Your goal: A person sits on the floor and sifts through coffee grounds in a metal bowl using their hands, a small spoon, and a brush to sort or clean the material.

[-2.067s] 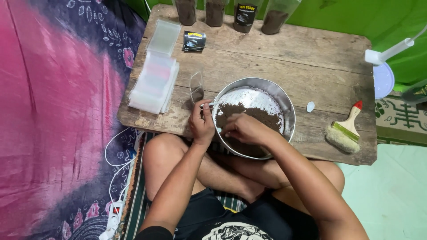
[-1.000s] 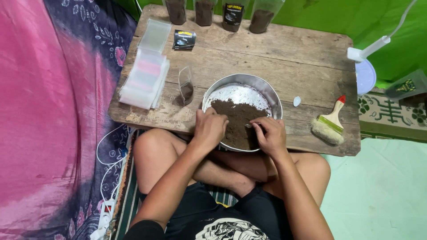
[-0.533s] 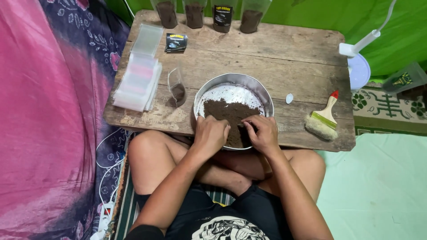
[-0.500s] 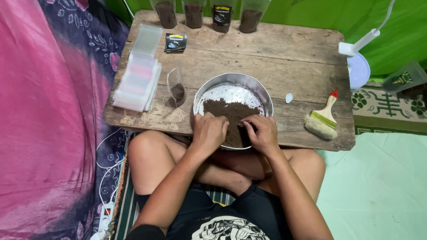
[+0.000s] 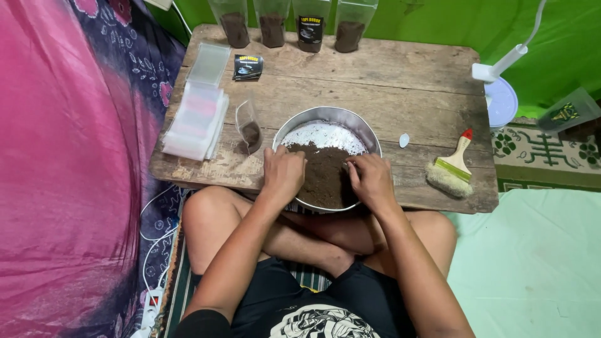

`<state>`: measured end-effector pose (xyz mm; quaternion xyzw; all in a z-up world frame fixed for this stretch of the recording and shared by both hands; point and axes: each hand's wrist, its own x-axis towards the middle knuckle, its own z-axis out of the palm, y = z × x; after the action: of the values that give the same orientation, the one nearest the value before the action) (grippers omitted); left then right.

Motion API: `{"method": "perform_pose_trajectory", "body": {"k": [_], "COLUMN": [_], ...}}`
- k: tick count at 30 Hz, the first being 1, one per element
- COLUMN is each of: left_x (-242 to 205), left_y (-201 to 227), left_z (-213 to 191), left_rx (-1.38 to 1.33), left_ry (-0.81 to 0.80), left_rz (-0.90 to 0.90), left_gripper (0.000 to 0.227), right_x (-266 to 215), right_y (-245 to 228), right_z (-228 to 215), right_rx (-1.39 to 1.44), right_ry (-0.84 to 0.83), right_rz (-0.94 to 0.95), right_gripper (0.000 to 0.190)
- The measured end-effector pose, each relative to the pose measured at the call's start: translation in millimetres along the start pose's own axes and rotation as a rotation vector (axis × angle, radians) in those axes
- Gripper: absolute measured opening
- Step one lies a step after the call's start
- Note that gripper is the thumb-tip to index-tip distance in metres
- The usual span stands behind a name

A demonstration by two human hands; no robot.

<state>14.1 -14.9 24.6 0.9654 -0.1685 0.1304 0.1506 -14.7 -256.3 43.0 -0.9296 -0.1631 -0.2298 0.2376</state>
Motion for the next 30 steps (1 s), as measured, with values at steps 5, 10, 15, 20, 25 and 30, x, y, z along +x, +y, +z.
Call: {"method": "perform_pose_trajectory", "body": {"k": [5, 10, 15, 20, 25, 30], "left_x": [-15.6, -29.8, -38.7, -24.1, -32.3, -36.1], "left_y": [16.1, 24.9, 28.3, 18.3, 2.0, 17.4], "left_z": [-9.9, -58.2, -37.8, -31.2, -13.9, -14.0], "left_rx": [-0.161, -0.229, -0.241, -0.179, -0.065, -0.199], "left_ry": [-0.181, -0.106, -0.199, -0.009, 0.003, -0.017], "left_rz": [0.099, 0.066, 0.230, 0.216, 0.112, 0.105], "left_gripper": [0.018, 0.021, 0.017, 0.020, 0.019, 0.021], "right_x": [-8.5, -12.2, -24.6, -6.7, -22.1, -20.0], "right_y": [-10.9, -35.6, -30.7, -10.5, -2.8, -41.6], "right_z": [21.8, -16.7, -16.1, -25.2, -4.4, 5.9], "right_rx": [-0.063, 0.023, 0.044, -0.053, -0.319, -0.115], "right_ry": [-0.140, -0.079, -0.323, -0.228, -0.165, -0.213], "right_rz": [-0.076, -0.131, -0.188, -0.145, -0.076, -0.146], "right_gripper": [0.007, 0.008, 0.006, 0.005, 0.004, 0.008]}}
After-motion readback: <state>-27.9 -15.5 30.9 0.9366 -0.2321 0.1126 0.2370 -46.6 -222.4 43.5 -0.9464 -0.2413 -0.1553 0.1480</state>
